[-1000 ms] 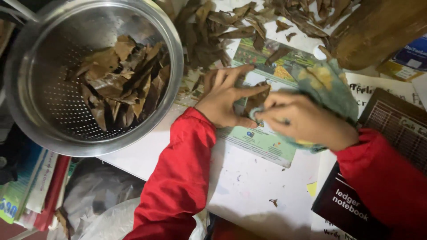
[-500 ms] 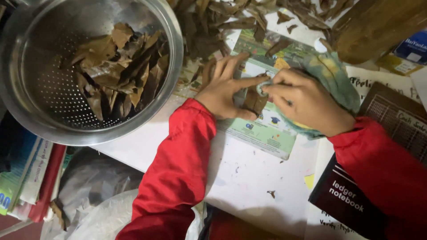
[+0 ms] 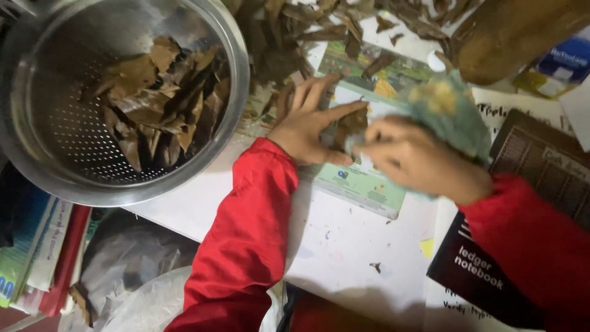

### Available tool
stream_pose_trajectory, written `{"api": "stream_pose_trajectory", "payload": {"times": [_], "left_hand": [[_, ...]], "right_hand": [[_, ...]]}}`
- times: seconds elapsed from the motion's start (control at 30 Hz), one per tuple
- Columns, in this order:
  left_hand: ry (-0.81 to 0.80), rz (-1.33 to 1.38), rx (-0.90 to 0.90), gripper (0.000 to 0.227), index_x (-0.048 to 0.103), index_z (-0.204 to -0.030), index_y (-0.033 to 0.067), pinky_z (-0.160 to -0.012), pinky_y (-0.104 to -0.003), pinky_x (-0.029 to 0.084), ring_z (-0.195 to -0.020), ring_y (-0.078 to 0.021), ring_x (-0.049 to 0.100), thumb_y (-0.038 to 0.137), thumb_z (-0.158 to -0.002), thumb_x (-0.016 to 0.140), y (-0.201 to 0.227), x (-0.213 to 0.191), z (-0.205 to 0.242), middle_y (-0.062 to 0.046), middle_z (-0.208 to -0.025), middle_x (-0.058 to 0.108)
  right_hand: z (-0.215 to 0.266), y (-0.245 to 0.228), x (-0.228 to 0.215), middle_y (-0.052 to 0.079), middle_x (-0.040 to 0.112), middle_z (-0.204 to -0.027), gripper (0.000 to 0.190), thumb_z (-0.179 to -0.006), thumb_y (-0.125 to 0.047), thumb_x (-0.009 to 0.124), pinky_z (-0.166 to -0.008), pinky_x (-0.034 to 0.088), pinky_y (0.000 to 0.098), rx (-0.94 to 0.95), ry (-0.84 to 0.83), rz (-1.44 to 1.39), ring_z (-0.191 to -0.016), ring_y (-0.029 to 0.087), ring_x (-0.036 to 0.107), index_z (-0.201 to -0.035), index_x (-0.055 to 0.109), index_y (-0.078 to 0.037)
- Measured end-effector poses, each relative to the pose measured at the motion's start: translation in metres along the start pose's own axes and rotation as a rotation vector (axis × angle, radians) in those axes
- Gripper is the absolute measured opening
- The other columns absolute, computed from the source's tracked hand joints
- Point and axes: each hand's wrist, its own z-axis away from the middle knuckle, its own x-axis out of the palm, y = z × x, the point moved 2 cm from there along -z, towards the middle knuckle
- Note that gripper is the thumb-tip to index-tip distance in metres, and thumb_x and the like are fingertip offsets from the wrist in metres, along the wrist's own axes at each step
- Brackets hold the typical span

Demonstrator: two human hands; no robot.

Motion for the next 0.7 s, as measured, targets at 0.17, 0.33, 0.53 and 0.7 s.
{"api": "stream_pose_trajectory", "payload": {"times": [0.17,0.33,0.53,0.7], "left_hand": [[0.011,0.052,0.037,0.107,0.046,-0.153,0.043,-0.119,-0.072,0.008,-0.148,-0.0467,0.015,0.072,-0.06,0.089,0.005,-0.003,0.001,-0.014,-0.163,0.018],[0.021,0.045,0.018,0.108,0.046,-0.153,0.0423,-0.118,-0.073,0.004,-0.148,-0.0474,0.014,0.076,-0.059,0.087,0.008,-0.012,0.004,-0.016,-0.163,0.018],[-0.013,0.061,0.013,0.109,0.044,-0.155,0.0418,-0.118,-0.074,0.002,-0.149,-0.0468,0.012,0.074,-0.06,0.088,0.008,-0.007,0.002,-0.016,-0.165,0.016],[-0.038,0.034,-0.042,0.103,0.046,-0.151,0.0475,-0.119,-0.07,0.003,-0.153,-0.0376,0.012,0.094,-0.062,0.068,0.021,-0.022,0.009,-0.009,-0.166,0.016]], "right_hand": [[0.005,0.029,0.002,0.009,0.06,-0.095,0.02,-0.096,-0.005,0.063,-0.081,0.05,0.0403,0.021,0.042,0.007,-0.086,0.03,0.062,-0.106,0.08,-0.007],[-0.001,0.003,0.004,0.014,0.061,-0.092,0.014,-0.092,-0.006,0.064,-0.078,0.051,0.0411,0.006,0.031,-0.021,-0.081,0.033,0.062,-0.088,0.077,-0.001],[0.005,0.028,0.015,0.007,0.058,-0.098,0.016,-0.099,-0.009,0.065,-0.083,0.052,0.0367,0.012,0.153,0.157,-0.092,0.029,0.065,-0.107,0.079,-0.01],[0.016,-0.009,0.012,0.001,0.057,-0.095,0.016,-0.093,-0.014,0.063,-0.078,0.05,0.0335,0.02,-0.009,0.067,-0.084,0.024,0.06,-0.083,0.075,-0.012]]}}
